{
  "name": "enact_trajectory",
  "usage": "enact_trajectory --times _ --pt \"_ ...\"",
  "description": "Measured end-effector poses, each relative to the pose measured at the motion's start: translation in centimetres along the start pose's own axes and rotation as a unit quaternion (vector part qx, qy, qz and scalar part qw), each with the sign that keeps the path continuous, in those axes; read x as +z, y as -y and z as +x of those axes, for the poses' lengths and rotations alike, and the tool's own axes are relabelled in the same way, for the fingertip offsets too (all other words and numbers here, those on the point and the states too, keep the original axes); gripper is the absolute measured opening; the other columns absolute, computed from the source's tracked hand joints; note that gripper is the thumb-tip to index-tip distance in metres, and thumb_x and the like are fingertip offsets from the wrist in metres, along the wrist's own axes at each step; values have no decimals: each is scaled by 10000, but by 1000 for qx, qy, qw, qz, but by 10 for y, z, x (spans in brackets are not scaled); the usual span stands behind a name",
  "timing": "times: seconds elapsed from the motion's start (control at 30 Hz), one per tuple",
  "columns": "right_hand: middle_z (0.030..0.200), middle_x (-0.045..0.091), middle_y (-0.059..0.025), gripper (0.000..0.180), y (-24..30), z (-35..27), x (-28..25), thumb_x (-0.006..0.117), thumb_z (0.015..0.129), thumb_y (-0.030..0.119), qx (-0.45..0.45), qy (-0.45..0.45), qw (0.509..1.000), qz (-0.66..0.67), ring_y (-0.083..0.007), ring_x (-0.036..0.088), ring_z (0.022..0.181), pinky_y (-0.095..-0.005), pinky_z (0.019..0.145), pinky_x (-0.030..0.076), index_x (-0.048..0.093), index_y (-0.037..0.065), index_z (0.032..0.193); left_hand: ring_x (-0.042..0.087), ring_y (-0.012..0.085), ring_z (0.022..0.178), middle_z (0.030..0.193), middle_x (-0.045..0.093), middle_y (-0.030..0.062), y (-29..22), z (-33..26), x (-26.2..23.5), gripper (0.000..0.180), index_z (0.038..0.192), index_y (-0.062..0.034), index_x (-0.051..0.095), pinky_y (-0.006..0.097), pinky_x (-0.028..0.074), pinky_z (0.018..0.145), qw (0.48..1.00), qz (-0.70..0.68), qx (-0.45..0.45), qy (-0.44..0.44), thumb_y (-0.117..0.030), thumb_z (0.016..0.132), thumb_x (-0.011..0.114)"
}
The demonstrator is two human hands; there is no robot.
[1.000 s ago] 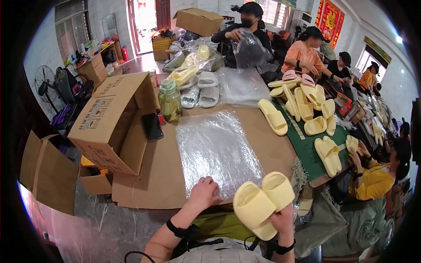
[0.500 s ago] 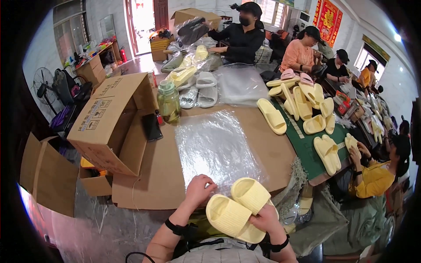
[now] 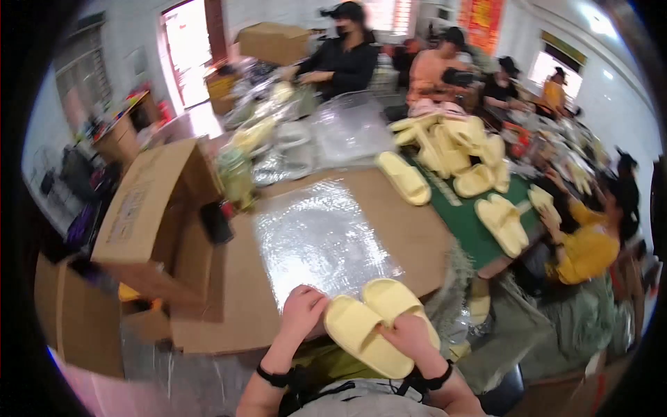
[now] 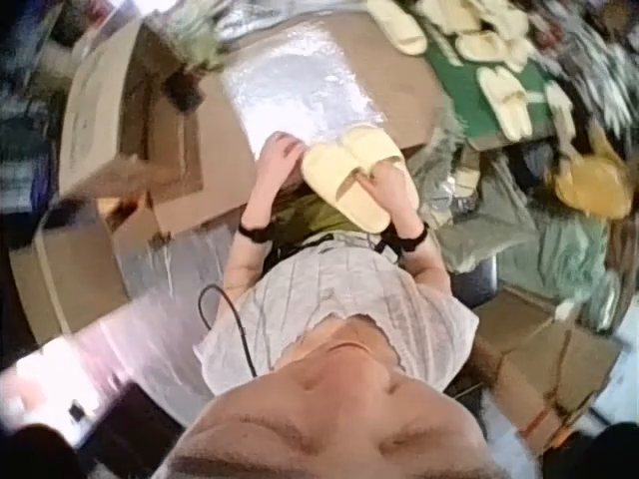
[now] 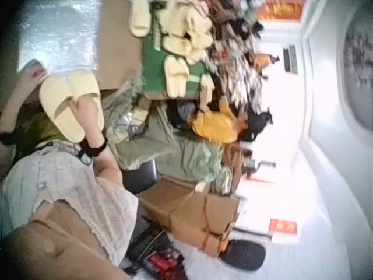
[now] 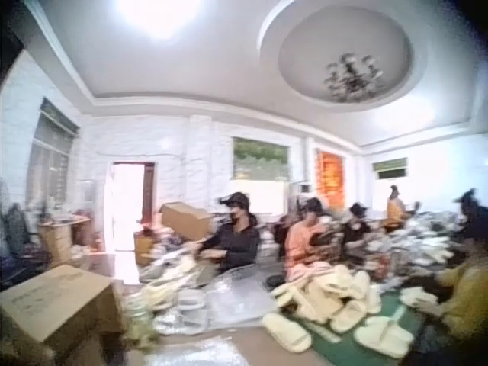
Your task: The recorder is placing pairs of slippers into plastic bags at a workstation.
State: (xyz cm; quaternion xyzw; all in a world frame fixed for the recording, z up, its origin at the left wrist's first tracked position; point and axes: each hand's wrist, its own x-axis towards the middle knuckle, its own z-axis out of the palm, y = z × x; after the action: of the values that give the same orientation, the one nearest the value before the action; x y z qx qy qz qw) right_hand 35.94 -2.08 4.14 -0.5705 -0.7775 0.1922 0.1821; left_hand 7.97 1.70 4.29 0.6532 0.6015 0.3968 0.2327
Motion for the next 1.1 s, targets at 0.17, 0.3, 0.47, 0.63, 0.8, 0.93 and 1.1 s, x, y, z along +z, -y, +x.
enact_trajectory --times 0.17,0.3,0.47,0.63,0.8,0.93,1.1 --pt "778 673 -198 417 39 35 24 619 938 412 -29 42 996 72 -408 665 741 -495 657 524 676 4 869 592 317 893 878 619 97 -8 -18 -15 122 896 -67 740 412 517 809 983 120 125 -64 -164 823 754" --pt "807 670 -216 438 37 61 37 612 944 400 -6 -41 995 86 -421 666 773 -509 678 528 656 -28 867 613 334 1045 1083 657 132 -24 -17 -24 192 1025 -74 736 426 509 888 985 118 128 13 -180 866 724" --pt "822 661 -221 427 64 67 34 624 939 394 -80 59 990 97 -433 660 799 -515 700 532 624 -23 852 613 338 1015 1075 655 132 -30 -19 -25 155 1054 -74 731 412 517 841 980 87 178 -4 -130 919 681" --pt "776 636 -222 379 44 96 74 653 924 335 7 -69 986 151 -423 653 778 -506 685 518 610 -24 812 601 330 1020 1064 645 135 -20 -23 -20 172 1070 -67 731 406 500 878 985 33 167 28 -65 908 675" --pt "777 625 -227 349 43 110 89 623 948 313 -111 -51 972 200 -418 643 746 -487 643 492 606 -8 810 607 278 999 1051 640 116 -19 -18 -12 180 1061 -18 721 354 508 804 963 -9 257 87 14 895 660" --pt "796 629 -229 439 56 130 79 544 995 397 -84 -97 979 161 -412 641 755 -492 663 491 621 -13 861 626 241 896 992 647 120 -23 -27 -13 143 1006 -7 729 316 500 773 967 -76 180 165 28 887 657" --pt "882 642 -237 470 57 179 90 523 998 427 14 -133 976 172 -431 633 799 -499 723 503 635 -22 917 627 232 886 959 649 117 -42 -27 -25 100 973 3 723 308 505 744 951 -130 214 184 -8 878 694"
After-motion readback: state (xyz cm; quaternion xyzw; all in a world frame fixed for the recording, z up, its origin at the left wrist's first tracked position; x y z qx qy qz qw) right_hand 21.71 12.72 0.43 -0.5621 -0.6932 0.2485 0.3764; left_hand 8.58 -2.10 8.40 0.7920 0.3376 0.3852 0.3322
